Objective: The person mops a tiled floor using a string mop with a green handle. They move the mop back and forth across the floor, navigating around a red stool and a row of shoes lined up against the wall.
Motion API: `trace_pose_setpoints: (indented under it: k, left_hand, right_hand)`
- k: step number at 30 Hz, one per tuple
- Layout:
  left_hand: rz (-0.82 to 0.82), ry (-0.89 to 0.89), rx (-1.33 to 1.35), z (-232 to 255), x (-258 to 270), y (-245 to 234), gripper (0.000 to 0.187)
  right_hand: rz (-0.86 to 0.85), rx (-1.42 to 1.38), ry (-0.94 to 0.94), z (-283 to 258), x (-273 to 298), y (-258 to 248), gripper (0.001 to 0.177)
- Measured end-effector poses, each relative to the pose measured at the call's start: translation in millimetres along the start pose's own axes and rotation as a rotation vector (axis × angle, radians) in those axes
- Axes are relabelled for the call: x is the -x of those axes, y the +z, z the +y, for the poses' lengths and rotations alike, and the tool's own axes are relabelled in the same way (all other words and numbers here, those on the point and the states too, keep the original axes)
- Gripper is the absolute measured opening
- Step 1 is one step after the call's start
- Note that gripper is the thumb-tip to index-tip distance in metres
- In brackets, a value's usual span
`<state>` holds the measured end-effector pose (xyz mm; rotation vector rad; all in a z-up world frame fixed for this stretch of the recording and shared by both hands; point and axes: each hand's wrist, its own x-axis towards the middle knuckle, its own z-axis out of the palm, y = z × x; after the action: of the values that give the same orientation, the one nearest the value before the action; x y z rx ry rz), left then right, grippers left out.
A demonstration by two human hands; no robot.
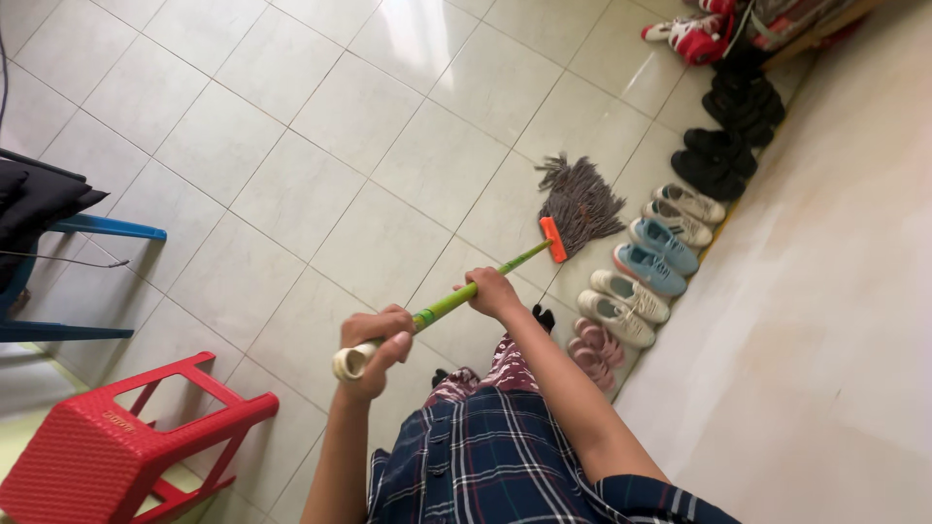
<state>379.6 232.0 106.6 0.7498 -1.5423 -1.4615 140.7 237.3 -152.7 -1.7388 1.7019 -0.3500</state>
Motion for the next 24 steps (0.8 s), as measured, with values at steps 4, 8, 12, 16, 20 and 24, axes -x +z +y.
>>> trace_pose_setpoints:
  k: [4, 8, 12, 16, 20, 24]
  left_hand:
    - [-0.006, -0.038, 0.048, 14.2, 25.7, -29.9, 0.033]
    - [0.06, -0.057, 0.069, 13.9, 42.7, -37.2, 0.031]
    - [0.216, -0.014, 0.139, 0.0, 44.6, -27.2, 0.032]
    - [0.277, 0.077, 0.177, -14.7, 34.8, -13.2, 0.035]
    - [0.267, 0.082, 0.209, -30.2, 23.4, 3.8, 0.036]
    - [0.209, 0.034, 0.157, -50.9, 11.8, 30.5, 0.035]
  right_hand:
    - [0.028, -0.026, 0.006, -46.4, 20.4, 18.2, 0.044]
    - [0.008, -0.012, 0.067, -63.6, 29.8, 24.9, 0.042]
    - [-0.016, 0.06, 0.164, -68.1, 24.1, 24.6, 0.037]
    - [-0.025, 0.125, 0.189, -50.5, 13.8, 16.6, 0.036]
    - [0.01, 0.211, 0.167, -15.3, 5.7, 16.1, 0.034]
    - [0.056, 0.327, 0.147, 39.9, -6.2, 7.6, 0.032]
